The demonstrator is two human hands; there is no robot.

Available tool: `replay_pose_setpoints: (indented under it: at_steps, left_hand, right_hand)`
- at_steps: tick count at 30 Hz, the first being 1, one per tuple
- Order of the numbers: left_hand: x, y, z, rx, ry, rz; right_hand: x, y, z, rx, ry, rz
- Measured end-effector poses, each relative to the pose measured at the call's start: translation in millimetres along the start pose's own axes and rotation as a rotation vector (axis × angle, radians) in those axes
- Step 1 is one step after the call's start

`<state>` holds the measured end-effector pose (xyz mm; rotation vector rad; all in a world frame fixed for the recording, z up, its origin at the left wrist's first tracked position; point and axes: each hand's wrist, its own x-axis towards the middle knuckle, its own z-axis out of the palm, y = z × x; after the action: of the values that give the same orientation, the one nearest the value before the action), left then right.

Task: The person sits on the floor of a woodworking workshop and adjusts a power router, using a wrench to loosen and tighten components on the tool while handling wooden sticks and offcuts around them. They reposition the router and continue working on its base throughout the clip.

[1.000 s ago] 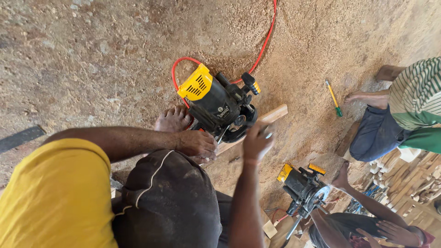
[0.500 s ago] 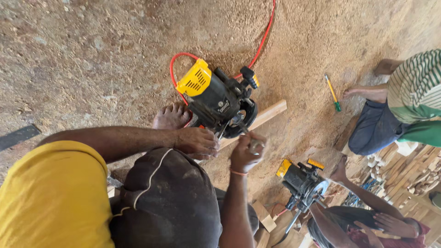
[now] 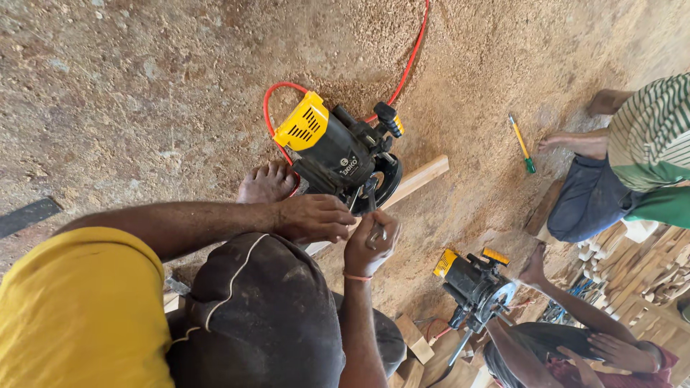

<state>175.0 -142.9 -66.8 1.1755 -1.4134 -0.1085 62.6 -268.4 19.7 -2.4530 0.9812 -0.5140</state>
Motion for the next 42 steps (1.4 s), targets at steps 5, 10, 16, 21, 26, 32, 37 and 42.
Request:
replay_pose_setpoints:
  at_steps: [5, 10, 16, 21, 26, 32, 37, 42]
  left_hand:
    - [21.9, -1.4, -1.1, -0.008, 0.093, -0.053]
    - [27.6, 5.0, -7.9, -0.021, 0.066, -0.068]
    - [27.3, 7.9, -14.5, -0.014, 0.03, -0.117]
    - [17.0, 3.2, -2.6, -0.021, -0.032, -0.05]
    - [-0.6, -2.4, 14.4, -0.079, -0.187, -0.082]
    - [-10.5, -10.5, 30.4, -0.099, -0.216, 0.004]
    - [-12.3, -8.3, 30.7, -0.021, -0.374, -0.033]
    - [-12.7, -7.5, 29.5, -0.055, -0.254, -0.043]
  right_hand:
    - [0.9, 10.2, 5.8, -0.052, 0.033, -0.18]
    - [50.4, 20.1, -2.4, 0.036, -0.076, 0.071]
    - [77.0, 6.6, -2.5, 0.155, -0.139, 0.049]
    - [89.2, 23.1, 10.1, 0.052, -0.18, 0.082]
    - [139.7, 74.1, 35.2, 0.068, -0.214, -0.17]
    - [180.8, 89.5, 52.1, 0.283, -0.364, 0.119]
    - [172.2, 53.7, -3.8, 0.028, -0.289, 0.138]
    - [114.7, 9.0, -26.0, 0.256, -0.166, -0.027]
